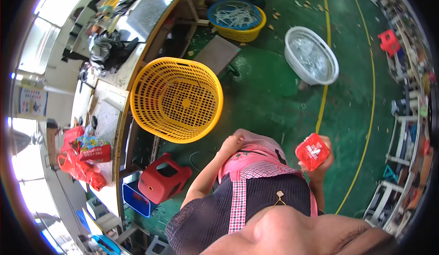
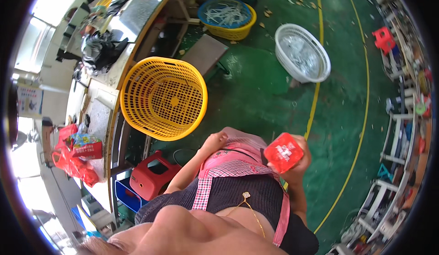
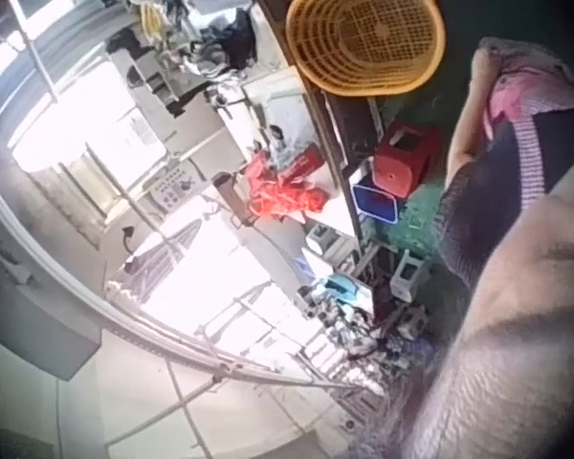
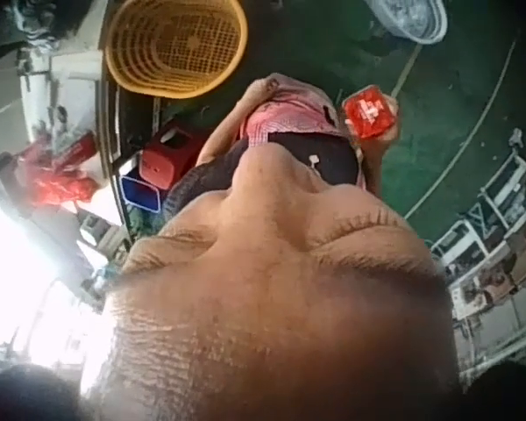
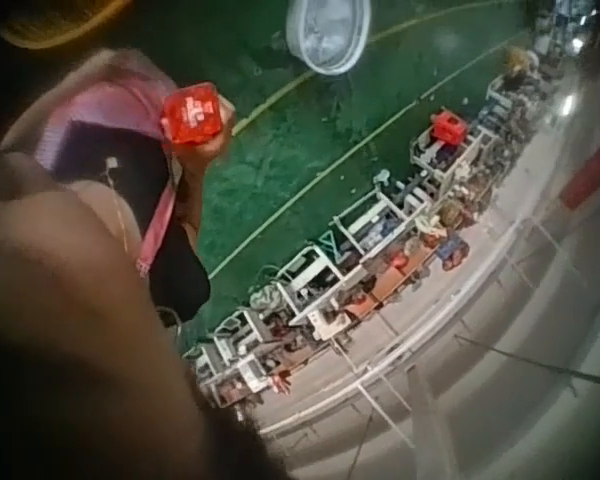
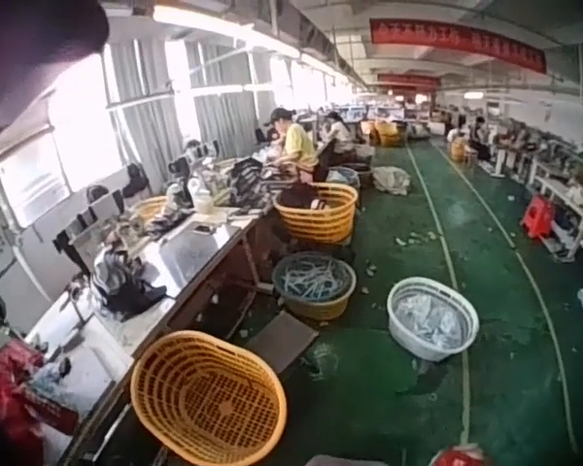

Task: Hammering shoe uppers to flatten and secure components at a manufacturing workbench.

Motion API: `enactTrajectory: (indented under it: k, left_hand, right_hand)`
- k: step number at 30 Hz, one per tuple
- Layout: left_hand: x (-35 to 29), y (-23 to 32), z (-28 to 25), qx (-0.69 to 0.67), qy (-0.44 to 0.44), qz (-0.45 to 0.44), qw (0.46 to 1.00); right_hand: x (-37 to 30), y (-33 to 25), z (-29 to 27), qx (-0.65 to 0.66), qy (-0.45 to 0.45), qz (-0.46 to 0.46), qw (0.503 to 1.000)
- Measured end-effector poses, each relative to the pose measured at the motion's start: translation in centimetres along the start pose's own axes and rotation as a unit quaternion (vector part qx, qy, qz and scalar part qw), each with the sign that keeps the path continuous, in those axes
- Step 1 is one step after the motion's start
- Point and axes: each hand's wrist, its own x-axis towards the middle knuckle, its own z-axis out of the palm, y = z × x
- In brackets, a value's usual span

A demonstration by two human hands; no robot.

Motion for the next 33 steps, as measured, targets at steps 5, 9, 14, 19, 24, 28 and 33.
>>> enactTrajectory:
  k: [5,9,14,19,24,28,33]
  left_hand:
    - [6.4,1.0,1.3,0.051,0.023,-0.043,0.998]
    - [9.3,2.6,2.0,-0.001,0.109,-0.173,0.979]
    - [14.4,9.2,5.0,-0.036,0.209,-0.272,0.939]
    - [17.1,13.0,6.7,-0.072,0.33,-0.407,0.849]
    - [21.7,13.5,5.3,-0.087,0.353,-0.42,0.831]
    - [27.8,11.9,3.0,-0.078,0.407,-0.365,0.834]
    - [35.7,12.1,-5.1,-0.071,0.391,-0.345,0.85]
  right_hand:
    - [6.1,7.8,-1.6,0.098,0.015,0.11,0.989]
    - [14.6,14.8,-1.9,0.086,-0.087,0.119,0.985]
    - [27.7,18.7,-3.3,0.135,-0.253,0.061,0.956]
    - [37.1,22.7,0.4,0.128,-0.384,0.029,0.914]
    - [43.4,24.2,5.8,0.157,-0.412,-0.002,0.898]
    - [46.6,23.3,10.1,0.173,-0.417,0.003,0.892]
    - [51.7,24.3,12.1,0.229,-0.418,0.027,0.879]
